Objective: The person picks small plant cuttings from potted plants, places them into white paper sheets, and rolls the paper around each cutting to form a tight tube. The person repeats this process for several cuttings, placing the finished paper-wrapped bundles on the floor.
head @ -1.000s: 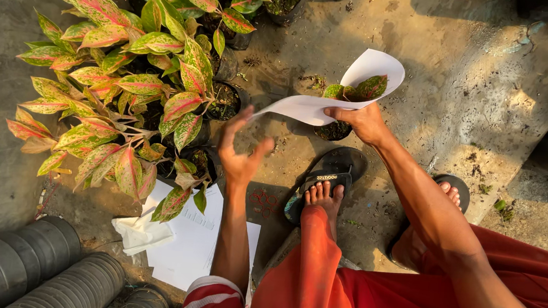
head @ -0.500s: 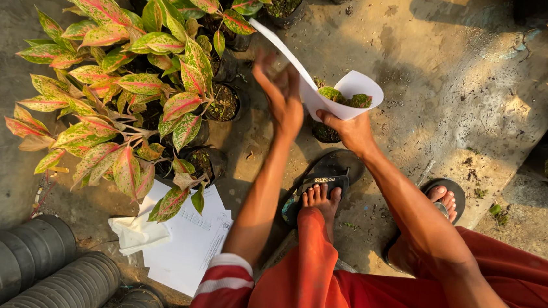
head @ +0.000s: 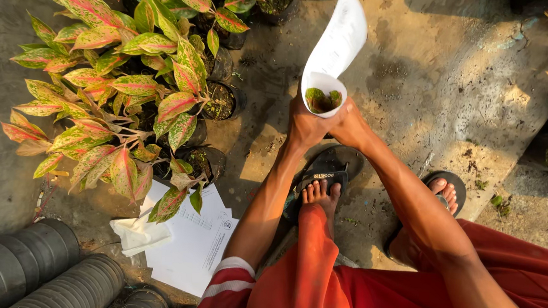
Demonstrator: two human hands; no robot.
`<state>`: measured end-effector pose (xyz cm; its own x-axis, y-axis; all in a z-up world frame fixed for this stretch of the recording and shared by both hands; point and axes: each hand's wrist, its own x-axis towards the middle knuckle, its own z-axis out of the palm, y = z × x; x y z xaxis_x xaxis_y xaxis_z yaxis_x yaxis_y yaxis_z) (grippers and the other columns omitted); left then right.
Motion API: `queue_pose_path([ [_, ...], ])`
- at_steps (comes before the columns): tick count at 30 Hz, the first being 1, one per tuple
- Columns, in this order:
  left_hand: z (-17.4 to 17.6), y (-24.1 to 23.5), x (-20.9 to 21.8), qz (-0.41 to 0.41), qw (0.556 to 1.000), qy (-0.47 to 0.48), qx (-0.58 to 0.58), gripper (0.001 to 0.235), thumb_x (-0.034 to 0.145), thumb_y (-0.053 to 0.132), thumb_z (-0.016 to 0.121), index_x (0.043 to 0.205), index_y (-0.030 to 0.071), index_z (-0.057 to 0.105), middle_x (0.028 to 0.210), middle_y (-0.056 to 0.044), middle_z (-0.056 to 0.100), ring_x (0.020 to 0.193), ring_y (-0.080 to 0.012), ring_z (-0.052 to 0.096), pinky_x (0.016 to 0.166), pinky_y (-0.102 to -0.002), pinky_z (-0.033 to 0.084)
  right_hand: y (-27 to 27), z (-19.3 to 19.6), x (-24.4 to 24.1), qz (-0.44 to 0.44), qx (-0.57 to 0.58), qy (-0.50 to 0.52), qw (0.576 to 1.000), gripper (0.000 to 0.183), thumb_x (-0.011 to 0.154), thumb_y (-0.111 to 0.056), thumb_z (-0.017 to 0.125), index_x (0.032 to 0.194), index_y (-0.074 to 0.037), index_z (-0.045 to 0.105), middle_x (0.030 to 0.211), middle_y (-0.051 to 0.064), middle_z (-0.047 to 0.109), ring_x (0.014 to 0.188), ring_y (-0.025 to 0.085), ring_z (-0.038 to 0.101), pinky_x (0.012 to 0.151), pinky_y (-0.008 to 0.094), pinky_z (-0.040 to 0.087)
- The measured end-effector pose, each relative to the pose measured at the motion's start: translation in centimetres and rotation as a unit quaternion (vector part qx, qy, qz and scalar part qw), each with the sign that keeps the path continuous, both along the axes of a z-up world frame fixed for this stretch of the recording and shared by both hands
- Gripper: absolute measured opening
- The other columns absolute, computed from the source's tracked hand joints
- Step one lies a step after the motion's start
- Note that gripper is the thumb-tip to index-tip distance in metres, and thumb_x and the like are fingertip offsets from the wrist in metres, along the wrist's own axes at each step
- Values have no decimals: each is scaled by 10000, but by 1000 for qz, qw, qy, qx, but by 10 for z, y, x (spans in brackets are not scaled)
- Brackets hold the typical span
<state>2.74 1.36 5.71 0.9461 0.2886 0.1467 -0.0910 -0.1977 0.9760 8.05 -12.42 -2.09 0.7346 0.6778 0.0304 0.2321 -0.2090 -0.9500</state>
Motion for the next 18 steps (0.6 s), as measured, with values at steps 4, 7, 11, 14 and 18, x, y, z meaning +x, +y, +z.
queue_pose_path([
  [4,-1,-6,7,48,997,-49,-26,386,835,147,834,1137,-15,657,1000,-116,768,906,-163,770,789,-309,628,3,4,-5,-19,-51,-116,992,458,838,-96,730,1267,11,609,1291,236,617,1205,407,592,1055,492,472],
  [7,-8,-10,9,80,992,-76,-68,420,827,109,799,1173,-28,605,1018,-111,745,914,-156,746,790,-310,610,6,18,-13,-38,-15,-100,994,526,845,-63,664,1356,5,558,1373,247,588,1289,428,559,1099,491,454],
  [11,-22,-7,5,85,993,-65,-50,202,872,42,790,1039,-31,704,920,-111,771,834,-156,763,731,-318,596,-19,64,1,46,-84,-116,989,592,880,-162,774,1404,-2,547,1380,263,579,1273,424,541,1086,500,423],
  [14,-30,0,3,84,989,-39,-114,134,889,28,775,990,-31,711,874,-93,745,759,-135,724,657,-308,567,-49,100,24,-157,-236,99,954,423,945,-309,787,1238,-39,643,1240,163,709,1074,262,713,952,441,609],
  [18,-36,-7,4,54,991,-49,-116,170,867,33,772,1009,-31,703,883,-74,738,788,-144,720,700,-315,584,-62,118,37,-207,-134,-19,969,357,923,-212,838,1157,0,670,1128,159,715,979,238,704,856,423,596],
])
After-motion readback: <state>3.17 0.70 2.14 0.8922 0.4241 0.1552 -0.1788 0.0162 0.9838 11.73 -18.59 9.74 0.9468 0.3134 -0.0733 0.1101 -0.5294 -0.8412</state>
